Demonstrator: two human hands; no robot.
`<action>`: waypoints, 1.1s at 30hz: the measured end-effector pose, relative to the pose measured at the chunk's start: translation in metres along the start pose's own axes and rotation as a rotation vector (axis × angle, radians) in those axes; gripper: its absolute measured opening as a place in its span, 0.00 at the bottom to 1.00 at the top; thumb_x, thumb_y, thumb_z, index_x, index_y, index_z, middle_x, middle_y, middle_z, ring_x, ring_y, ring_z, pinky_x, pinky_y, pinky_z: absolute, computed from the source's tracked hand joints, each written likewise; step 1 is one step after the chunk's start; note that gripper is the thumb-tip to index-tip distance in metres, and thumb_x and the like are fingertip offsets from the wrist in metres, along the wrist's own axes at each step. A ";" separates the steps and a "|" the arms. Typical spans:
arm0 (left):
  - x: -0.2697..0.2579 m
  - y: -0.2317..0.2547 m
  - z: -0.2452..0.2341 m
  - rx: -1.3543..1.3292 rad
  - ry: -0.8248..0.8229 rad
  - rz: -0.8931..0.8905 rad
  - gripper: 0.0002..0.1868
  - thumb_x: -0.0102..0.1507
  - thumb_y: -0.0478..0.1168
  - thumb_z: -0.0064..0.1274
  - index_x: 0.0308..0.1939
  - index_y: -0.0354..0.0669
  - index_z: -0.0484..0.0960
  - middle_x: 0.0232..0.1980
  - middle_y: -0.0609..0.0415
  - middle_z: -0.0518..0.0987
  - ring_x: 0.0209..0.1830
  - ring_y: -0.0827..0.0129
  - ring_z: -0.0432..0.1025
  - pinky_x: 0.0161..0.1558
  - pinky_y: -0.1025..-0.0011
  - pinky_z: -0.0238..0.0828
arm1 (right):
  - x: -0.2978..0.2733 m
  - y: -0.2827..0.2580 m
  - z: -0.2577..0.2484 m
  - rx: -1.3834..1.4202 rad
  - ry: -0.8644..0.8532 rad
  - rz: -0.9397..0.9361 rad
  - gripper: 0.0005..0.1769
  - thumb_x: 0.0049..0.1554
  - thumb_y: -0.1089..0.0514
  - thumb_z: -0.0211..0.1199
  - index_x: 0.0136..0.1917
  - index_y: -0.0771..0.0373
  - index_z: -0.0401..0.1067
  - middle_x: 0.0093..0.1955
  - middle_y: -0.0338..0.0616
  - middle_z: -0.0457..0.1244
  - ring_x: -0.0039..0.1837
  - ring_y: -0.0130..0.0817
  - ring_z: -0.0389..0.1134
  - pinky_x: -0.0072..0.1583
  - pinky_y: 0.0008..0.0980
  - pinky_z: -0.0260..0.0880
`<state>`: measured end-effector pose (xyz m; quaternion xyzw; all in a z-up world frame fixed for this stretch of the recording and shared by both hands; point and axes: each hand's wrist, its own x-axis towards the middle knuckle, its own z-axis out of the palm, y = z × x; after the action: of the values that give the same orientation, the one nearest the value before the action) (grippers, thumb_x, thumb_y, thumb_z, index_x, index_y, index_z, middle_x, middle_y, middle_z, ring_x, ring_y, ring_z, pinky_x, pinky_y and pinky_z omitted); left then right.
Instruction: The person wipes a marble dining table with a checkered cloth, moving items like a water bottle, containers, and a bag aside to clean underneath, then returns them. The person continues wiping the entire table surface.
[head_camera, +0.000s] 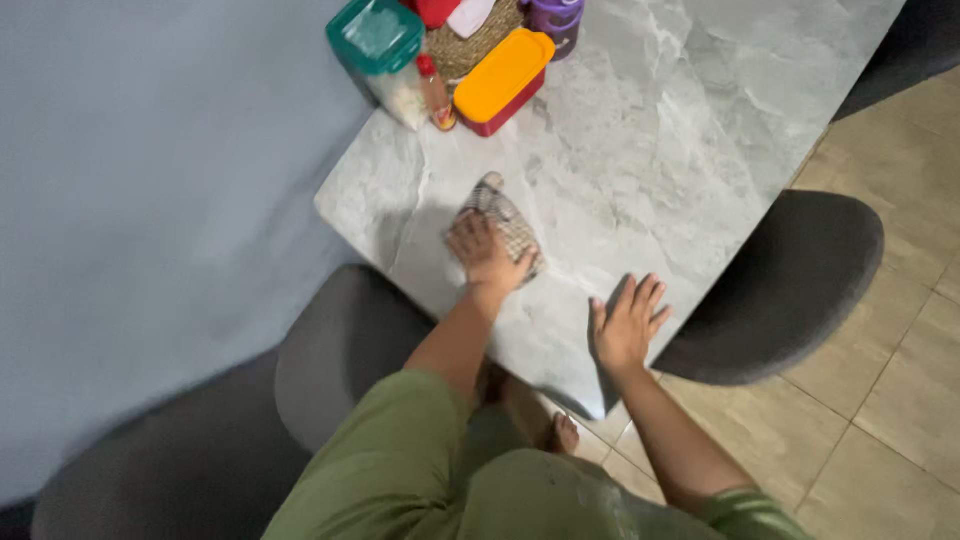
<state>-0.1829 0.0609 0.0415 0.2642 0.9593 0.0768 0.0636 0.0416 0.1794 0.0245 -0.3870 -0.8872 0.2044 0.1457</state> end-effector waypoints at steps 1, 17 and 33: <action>0.017 0.013 0.002 -0.003 0.044 0.049 0.61 0.58 0.77 0.48 0.79 0.33 0.53 0.83 0.34 0.46 0.82 0.32 0.33 0.75 0.32 0.19 | 0.001 -0.003 0.001 -0.045 -0.013 0.008 0.45 0.64 0.38 0.51 0.80 0.72 0.48 0.84 0.73 0.36 0.85 0.65 0.28 0.77 0.67 0.22; 0.082 0.078 0.011 0.053 -0.048 0.701 0.59 0.55 0.77 0.46 0.78 0.40 0.57 0.82 0.37 0.46 0.82 0.36 0.34 0.74 0.33 0.22 | -0.009 -0.001 0.009 0.049 0.124 0.071 0.37 0.65 0.54 0.49 0.82 0.74 0.48 0.82 0.67 0.47 0.86 0.58 0.42 0.82 0.61 0.30; 0.073 -0.148 -0.043 -0.035 -0.003 0.161 0.51 0.60 0.72 0.46 0.78 0.44 0.58 0.82 0.41 0.49 0.84 0.47 0.37 0.77 0.42 0.17 | 0.132 -0.066 0.107 0.373 0.169 -0.086 0.48 0.60 0.50 0.66 0.81 0.74 0.46 0.83 0.72 0.42 0.85 0.65 0.40 0.81 0.51 0.40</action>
<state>-0.3256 -0.0318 0.0510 0.3392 0.9335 0.0980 0.0631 -0.1308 0.2102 -0.0243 -0.3309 -0.8342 0.3259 0.2972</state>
